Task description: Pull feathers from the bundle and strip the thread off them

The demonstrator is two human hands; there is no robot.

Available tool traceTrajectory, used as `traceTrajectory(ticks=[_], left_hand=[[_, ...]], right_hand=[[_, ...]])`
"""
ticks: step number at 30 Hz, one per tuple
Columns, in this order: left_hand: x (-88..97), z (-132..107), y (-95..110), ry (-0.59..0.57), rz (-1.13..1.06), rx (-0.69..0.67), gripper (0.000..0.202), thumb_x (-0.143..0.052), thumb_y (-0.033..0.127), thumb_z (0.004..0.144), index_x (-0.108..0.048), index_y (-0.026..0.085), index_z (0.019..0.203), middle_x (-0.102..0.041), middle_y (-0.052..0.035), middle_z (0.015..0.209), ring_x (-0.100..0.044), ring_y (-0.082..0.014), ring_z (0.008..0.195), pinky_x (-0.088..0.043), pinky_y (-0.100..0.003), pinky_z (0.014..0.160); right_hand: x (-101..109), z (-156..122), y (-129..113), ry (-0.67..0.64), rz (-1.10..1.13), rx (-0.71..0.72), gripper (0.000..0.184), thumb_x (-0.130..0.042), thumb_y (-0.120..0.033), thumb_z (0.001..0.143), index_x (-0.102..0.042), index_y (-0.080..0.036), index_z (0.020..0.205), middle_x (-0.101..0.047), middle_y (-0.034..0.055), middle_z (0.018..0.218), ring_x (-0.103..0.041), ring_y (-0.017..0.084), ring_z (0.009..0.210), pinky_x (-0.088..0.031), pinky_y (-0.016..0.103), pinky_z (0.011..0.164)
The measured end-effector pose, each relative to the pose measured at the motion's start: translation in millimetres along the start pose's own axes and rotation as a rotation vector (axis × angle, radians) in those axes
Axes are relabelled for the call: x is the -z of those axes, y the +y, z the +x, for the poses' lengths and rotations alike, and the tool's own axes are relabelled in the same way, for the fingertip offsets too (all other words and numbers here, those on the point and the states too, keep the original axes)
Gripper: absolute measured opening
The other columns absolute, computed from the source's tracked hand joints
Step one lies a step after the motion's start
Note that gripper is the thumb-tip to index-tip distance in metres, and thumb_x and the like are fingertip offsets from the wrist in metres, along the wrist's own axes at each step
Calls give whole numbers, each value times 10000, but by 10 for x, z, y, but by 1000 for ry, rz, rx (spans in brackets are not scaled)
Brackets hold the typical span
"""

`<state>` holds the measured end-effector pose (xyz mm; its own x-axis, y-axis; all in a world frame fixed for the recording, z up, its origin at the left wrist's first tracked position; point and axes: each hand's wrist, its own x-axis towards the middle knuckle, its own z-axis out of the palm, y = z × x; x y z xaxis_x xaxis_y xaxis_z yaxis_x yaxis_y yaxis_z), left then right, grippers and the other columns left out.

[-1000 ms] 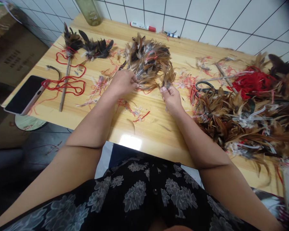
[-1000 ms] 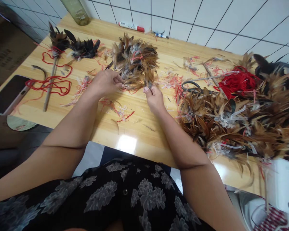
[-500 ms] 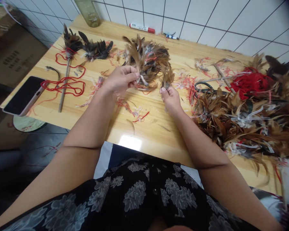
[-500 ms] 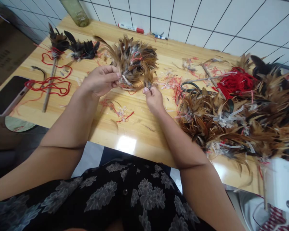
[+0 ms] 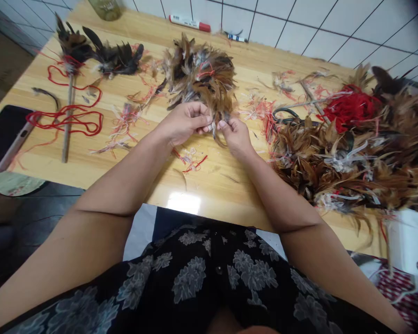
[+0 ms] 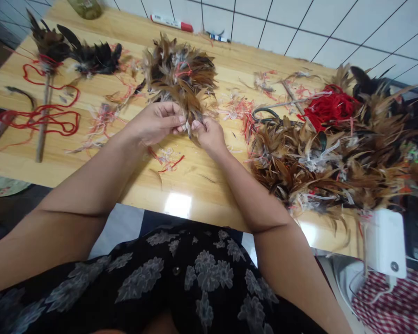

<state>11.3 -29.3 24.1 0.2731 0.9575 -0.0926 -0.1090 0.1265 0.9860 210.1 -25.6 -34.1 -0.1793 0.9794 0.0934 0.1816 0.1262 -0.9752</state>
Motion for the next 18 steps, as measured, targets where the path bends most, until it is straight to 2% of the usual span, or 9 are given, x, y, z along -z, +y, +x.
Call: traceTrajectory(ticks=[7, 12, 18], left_hand=[[-51, 46, -107, 31, 5, -37, 422, -1087, 191, 881, -676, 178, 786, -671, 15, 684, -662, -112, 573, -545, -208, 569], [-14, 111, -195, 40, -7, -93, 525, -1144, 242, 807, -626, 187, 748, -631, 41, 682, -625, -99, 571, -504, -200, 545], [-83, 149, -242, 86, 13, -149, 505, -1062, 121, 842, -575, 183, 726, -587, 43, 685, -600, -99, 590, -509, -215, 565]], right_hand=[[-27, 28, 51, -28, -26, 10, 470, -833, -624, 1010, -684, -223, 815, -684, 14, 854, -649, 201, 916, -540, 343, 907], [-11, 27, 5, 13, -59, 10, 597, -884, -639, 978, -555, -224, 703, -567, -5, 781, -586, 167, 851, -491, 312, 822], [-15, 43, 59, 29, 8, 26, 651, -928, -672, 930, -503, -237, 699, -512, -17, 764, -542, 150, 820, -464, 299, 777]])
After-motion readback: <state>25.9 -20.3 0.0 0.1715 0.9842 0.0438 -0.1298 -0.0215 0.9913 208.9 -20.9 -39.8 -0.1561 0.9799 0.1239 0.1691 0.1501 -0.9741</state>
